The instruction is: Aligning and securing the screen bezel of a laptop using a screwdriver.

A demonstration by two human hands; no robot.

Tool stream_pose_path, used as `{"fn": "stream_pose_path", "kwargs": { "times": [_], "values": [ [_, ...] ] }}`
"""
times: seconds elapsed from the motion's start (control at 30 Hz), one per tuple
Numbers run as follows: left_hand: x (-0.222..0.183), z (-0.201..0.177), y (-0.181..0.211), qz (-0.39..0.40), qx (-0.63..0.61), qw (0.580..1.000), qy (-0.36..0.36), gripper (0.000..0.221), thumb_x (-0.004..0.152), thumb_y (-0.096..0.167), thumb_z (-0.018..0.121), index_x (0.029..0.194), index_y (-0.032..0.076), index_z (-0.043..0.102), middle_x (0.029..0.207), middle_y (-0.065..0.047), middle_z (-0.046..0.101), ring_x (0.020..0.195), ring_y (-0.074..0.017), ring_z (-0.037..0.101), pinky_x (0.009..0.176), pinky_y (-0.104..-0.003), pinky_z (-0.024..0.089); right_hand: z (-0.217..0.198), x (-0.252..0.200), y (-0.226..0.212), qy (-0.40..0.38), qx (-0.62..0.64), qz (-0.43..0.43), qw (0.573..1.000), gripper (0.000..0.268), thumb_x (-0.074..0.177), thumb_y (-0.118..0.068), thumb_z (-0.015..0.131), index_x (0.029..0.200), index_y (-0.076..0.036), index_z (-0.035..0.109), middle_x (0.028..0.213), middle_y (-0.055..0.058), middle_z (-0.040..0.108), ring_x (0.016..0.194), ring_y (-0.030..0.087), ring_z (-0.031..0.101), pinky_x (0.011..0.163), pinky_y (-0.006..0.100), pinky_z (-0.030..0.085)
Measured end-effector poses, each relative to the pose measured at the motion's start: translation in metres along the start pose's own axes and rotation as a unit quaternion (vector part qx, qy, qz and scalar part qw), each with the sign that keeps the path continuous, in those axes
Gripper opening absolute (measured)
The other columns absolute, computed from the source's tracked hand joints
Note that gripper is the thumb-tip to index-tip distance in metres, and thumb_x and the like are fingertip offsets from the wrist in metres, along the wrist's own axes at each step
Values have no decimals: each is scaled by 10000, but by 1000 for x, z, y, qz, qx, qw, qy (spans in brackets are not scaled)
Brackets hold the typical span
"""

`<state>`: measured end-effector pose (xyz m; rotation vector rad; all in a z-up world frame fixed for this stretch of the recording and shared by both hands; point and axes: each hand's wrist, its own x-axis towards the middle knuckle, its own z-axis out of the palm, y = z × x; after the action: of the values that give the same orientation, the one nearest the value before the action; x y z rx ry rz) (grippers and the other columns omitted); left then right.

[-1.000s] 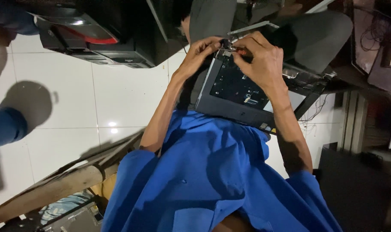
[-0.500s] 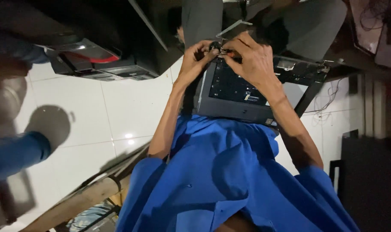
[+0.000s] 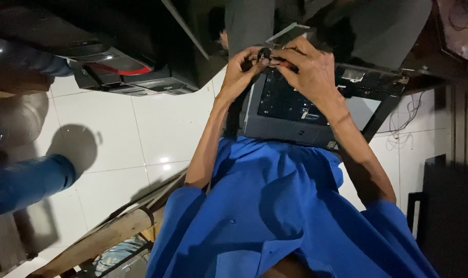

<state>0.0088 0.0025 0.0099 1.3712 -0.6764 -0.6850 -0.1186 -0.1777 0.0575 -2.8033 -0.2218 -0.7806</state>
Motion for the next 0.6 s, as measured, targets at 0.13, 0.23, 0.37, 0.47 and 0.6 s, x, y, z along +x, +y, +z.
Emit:
{"fn": "stream_pose_path", "kwargs": {
  "times": [0.13, 0.23, 0.37, 0.47, 0.6],
  "values": [
    [-1, 1, 4, 20, -8, 1000, -1, 234, 994, 271, 712, 1176, 124, 704, 1135, -23, 738, 1077, -137, 687, 1004, -283, 538, -5, 3, -1, 4, 14, -9, 1000, 199, 1055, -187, 834, 1206, -72, 775, 1113, 79, 655, 846, 199, 649, 587, 290, 450],
    [-1, -1, -3, 27, -7, 1000, -5, 214, 986, 200, 708, 1183, 117, 692, 1114, -14, 726, 1063, -124, 672, 977, -269, 522, -5, 2, 1, -2, 6, -11, 1000, 234, 1050, -198, 841, 1206, -58, 737, 1108, 86, 641, 800, 172, 591, 574, 252, 412],
    [-1, -1, -2, 20, 3, 1000, -10, 253, 993, 309, 704, 1188, 150, 690, 1127, -10, 728, 1076, -131, 680, 982, -283, 531, -4, 3, 4, 9, 27, -12, 1000, 180, 1036, -143, 855, 1166, -64, 758, 1112, 83, 655, 841, 182, 642, 591, 267, 460],
    [-1, 0, 2, 6, -21, 1000, -9, 259, 996, 280, 710, 1200, 121, 690, 1153, -27, 729, 1100, -138, 679, 996, -272, 534, -4, 4, 4, 17, 35, -18, 999, 141, 1035, -109, 834, 1147, -57, 767, 1103, 79, 664, 839, 192, 659, 576, 283, 461],
    [0, -3, -6, 24, -27, 999, -14, 247, 986, 206, 733, 1211, 111, 690, 1162, -28, 732, 1112, -149, 678, 1014, -275, 518, -10, 8, 4, 20, 41, -39, 998, 218, 1008, -66, 860, 1178, -10, 736, 1135, 114, 654, 856, 197, 666, 623, 264, 487]
  ]
}}
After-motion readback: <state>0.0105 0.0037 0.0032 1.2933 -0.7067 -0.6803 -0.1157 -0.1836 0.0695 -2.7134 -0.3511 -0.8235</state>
